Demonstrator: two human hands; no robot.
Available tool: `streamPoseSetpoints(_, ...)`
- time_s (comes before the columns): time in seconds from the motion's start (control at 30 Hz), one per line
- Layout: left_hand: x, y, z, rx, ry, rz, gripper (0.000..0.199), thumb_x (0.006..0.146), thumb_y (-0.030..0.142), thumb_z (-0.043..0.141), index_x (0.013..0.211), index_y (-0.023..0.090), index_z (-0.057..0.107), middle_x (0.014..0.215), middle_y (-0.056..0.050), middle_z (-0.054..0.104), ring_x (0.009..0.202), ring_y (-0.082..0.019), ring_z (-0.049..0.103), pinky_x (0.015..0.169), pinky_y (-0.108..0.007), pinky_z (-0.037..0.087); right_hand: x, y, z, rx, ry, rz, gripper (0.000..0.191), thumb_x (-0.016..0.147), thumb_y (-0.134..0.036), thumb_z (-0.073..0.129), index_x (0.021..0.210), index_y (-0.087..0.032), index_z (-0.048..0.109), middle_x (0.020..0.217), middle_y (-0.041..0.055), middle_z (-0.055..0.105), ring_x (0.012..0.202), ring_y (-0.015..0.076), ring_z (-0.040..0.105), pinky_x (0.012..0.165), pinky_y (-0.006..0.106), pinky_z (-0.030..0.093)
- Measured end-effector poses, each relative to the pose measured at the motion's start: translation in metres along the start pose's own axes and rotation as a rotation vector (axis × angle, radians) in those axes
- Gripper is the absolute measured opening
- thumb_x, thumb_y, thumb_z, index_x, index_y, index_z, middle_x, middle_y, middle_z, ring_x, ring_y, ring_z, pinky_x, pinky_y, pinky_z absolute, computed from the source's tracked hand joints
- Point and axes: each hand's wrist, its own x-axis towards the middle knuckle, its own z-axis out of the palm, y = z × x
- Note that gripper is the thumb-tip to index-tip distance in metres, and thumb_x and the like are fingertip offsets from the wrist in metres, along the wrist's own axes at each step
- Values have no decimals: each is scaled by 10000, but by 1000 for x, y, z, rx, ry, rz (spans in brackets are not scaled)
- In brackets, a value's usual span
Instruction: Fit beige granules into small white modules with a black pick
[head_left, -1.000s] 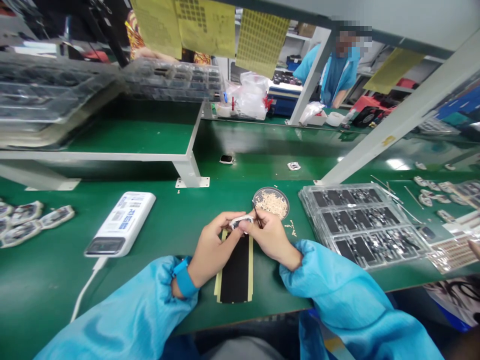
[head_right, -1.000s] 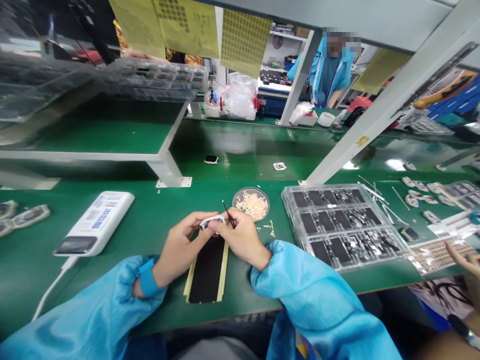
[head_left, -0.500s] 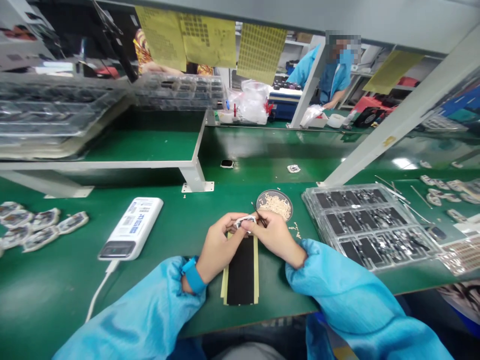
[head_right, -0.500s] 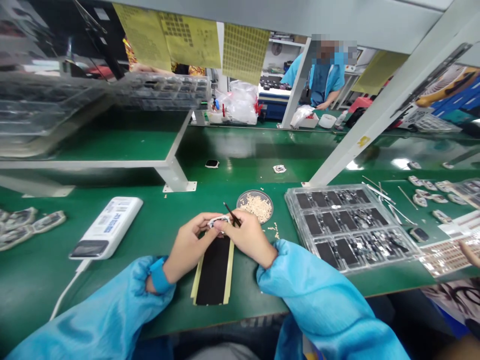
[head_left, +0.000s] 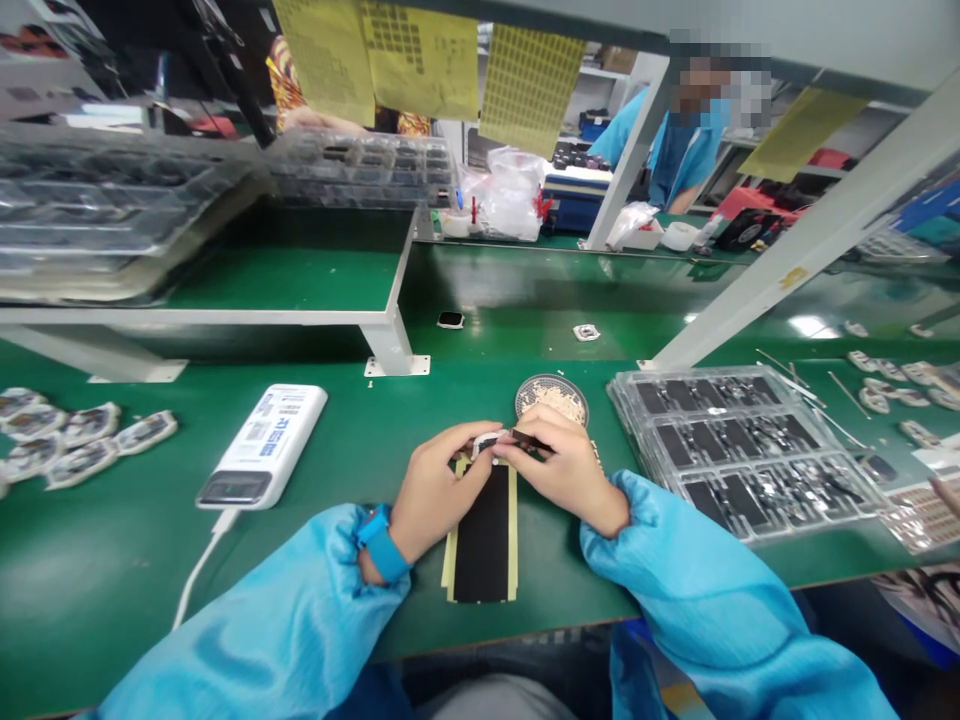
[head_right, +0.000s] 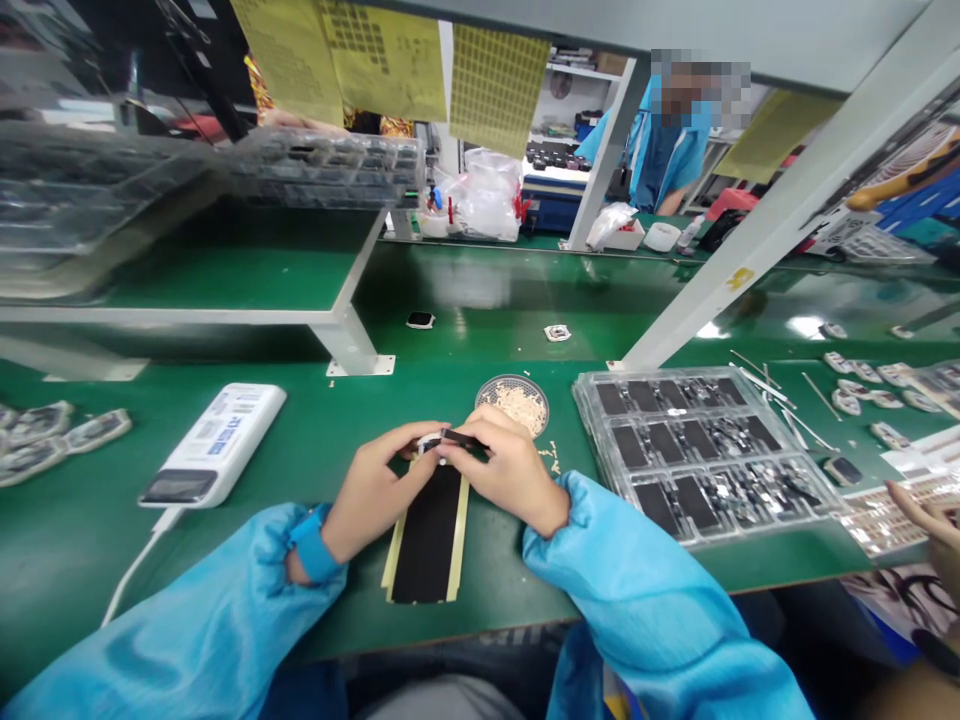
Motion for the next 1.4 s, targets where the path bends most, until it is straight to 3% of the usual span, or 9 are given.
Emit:
streamPoseSetpoints(0.33, 0, -2, 0, 56, -6, 13, 287, 913, 294, 595, 1179, 263, 699, 1172, -10, 707, 1034, -168, 660, 935, -294, 518, -1, 8, 1, -18, -34, 11, 160, 904, -343, 683, 1004, -228, 732, 844, 43, 628, 791, 156, 586, 692, 304, 464)
streamPoseSetpoints(0.53, 0, -4, 1, 67, -10, 64, 258, 921, 295, 597, 1158, 275, 697, 1165, 4, 705, 1046, -148, 649, 925, -269, 503, -1, 7, 1, -19, -100, 48, 114, 919, -312, 665, 947, -202, 678, 874, 40, 610, 830, 155, 576, 742, 304, 460)
streamPoseSetpoints(0.63, 1, -2, 1, 29, -5, 26, 246, 917, 306, 606, 1138, 259, 704, 1135, -3, 711, 985, -145, 646, 882, -264, 501, 0, 4, 1, -3, -130, 62, 108, 934, -305, 642, 933, -197, 645, 891, 40, 602, 844, 155, 573, 751, 302, 460)
streamPoseSetpoints(0.73, 3, 2, -1, -61, -12, -74, 259, 910, 307, 611, 1145, 254, 707, 1106, 0, 717, 868, -127, 627, 799, -252, 499, 3, 3, -6, -61, -37, 94, 129, 953, -311, 607, 902, -193, 615, 890, 46, 602, 860, 167, 575, 775, 308, 461)
streamPoseSetpoints(0.83, 5, 7, -3, -146, -23, -164, 272, 897, 324, 628, 1143, 245, 715, 1096, -4, 716, 823, -121, 609, 761, -244, 490, 5, 9, -21, -317, 85, 201, 125, 975, -288, 548, 967, -188, 623, 963, 72, 615, 913, 195, 588, 820, 332, 453)
streamPoseSetpoints(0.93, 7, 8, -4, -213, -35, -219, 317, 880, 362, 649, 1152, 211, 710, 1068, -35, 713, 834, -142, 622, 752, -256, 492, 4, 20, -35, -533, 63, 309, 184, 976, -287, 517, 1049, -180, 648, 1022, 94, 614, 947, 227, 599, 831, 355, 448)
streamPoseSetpoints(1.13, 7, -6, -3, -134, -72, -143, 289, 930, 423, 575, 1089, 215, 697, 1024, -24, 712, 835, -142, 638, 782, -259, 503, 5, 22, -31, -409, 106, 290, 178, 911, -359, 635, 890, -185, 665, 947, 56, 630, 879, 194, 609, 791, 323, 456)
streamPoseSetpoints(1.27, 37, -20, -2, 49, -81, -76, 282, 953, 436, 525, 1080, 236, 678, 1010, -15, 714, 884, -150, 654, 829, -260, 504, 9, 15, -23, -235, 134, 193, 240, 951, -349, 586, 803, -179, 672, 822, 44, 630, 827, 174, 591, 767, 305, 445)
streamPoseSetpoints(1.4, 111, -26, -1, 200, -90, -189, 329, 960, 406, 483, 1134, 184, 652, 913, -61, 710, 844, -183, 667, 830, -301, 523, 9, 12, -22, -131, 137, 192, 287, 970, -359, 562, 774, -171, 656, 781, 27, 630, 781, 155, 569, 748, 295, 425)
